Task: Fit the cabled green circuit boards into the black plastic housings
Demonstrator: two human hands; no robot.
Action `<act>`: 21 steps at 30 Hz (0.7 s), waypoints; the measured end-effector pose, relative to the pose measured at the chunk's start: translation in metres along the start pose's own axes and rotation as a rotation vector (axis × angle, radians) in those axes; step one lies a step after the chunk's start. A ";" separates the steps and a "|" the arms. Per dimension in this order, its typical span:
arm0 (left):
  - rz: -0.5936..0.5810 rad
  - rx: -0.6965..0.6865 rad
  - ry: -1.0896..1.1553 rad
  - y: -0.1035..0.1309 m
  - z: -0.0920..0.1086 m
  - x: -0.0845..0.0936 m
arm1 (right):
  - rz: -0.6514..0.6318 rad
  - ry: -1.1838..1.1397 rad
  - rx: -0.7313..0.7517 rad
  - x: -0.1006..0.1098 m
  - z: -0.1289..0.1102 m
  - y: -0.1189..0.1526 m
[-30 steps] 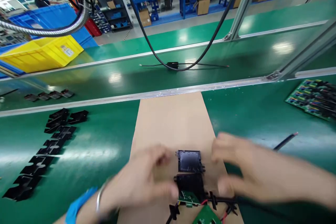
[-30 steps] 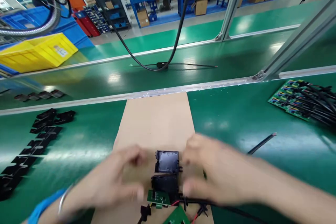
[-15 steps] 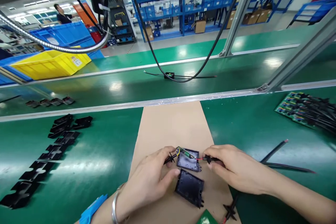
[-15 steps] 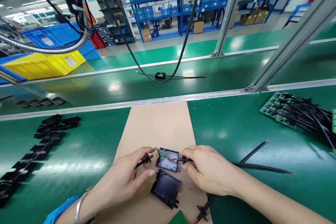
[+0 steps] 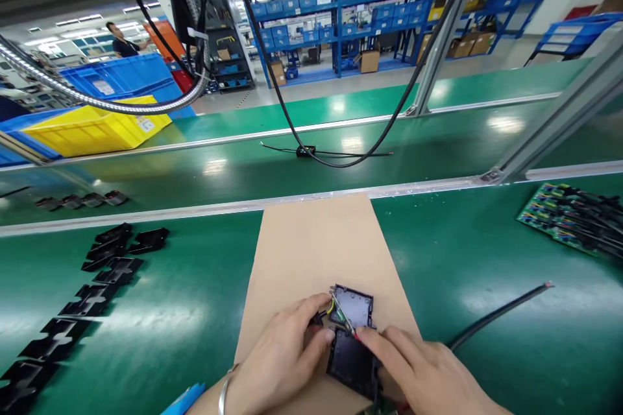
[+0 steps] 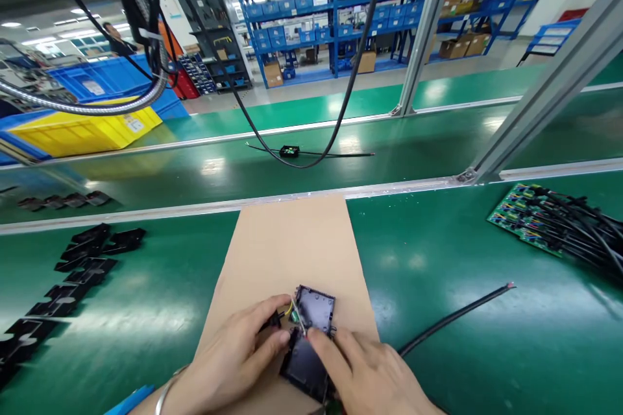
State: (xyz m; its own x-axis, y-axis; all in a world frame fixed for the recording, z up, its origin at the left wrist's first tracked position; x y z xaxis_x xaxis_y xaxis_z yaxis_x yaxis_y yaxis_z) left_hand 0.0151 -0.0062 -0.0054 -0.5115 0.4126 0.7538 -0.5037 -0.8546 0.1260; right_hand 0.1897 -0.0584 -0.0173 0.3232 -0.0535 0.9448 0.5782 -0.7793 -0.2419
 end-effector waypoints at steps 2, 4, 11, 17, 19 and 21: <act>0.009 0.031 0.041 -0.011 -0.003 0.005 | -0.001 -0.050 -0.075 0.003 0.013 -0.012; 0.011 0.059 0.079 -0.021 -0.004 0.011 | -0.024 -0.107 -0.163 0.007 0.030 -0.024; -0.054 0.117 0.214 -0.042 0.003 0.021 | -0.043 -0.402 -0.258 0.036 0.067 -0.063; 0.022 0.160 0.363 -0.052 -0.002 0.014 | -0.094 -0.443 -0.273 0.054 0.066 -0.089; 0.038 0.172 0.384 -0.052 -0.004 0.015 | -0.110 -0.456 -0.314 0.052 0.070 -0.094; 0.049 0.185 0.377 -0.052 -0.005 0.017 | -0.125 -0.460 -0.324 0.048 0.073 -0.099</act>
State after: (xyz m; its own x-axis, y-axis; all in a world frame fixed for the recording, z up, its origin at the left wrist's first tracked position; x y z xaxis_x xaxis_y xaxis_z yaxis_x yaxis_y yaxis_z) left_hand 0.0297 0.0465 -0.0024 -0.7680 0.4274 0.4770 -0.3569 -0.9040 0.2354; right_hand 0.2029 0.0619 0.0361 0.6019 0.2722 0.7508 0.3971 -0.9176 0.0144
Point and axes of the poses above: each hand's wrist, its own y-axis away from the middle knuckle, its own x-axis out of the back of the hand, z = x × y, the point moved 6 cm from there along -y, towards the middle knuckle, and after that the axes turned 2 degrees about y, right-handed, at the moved point
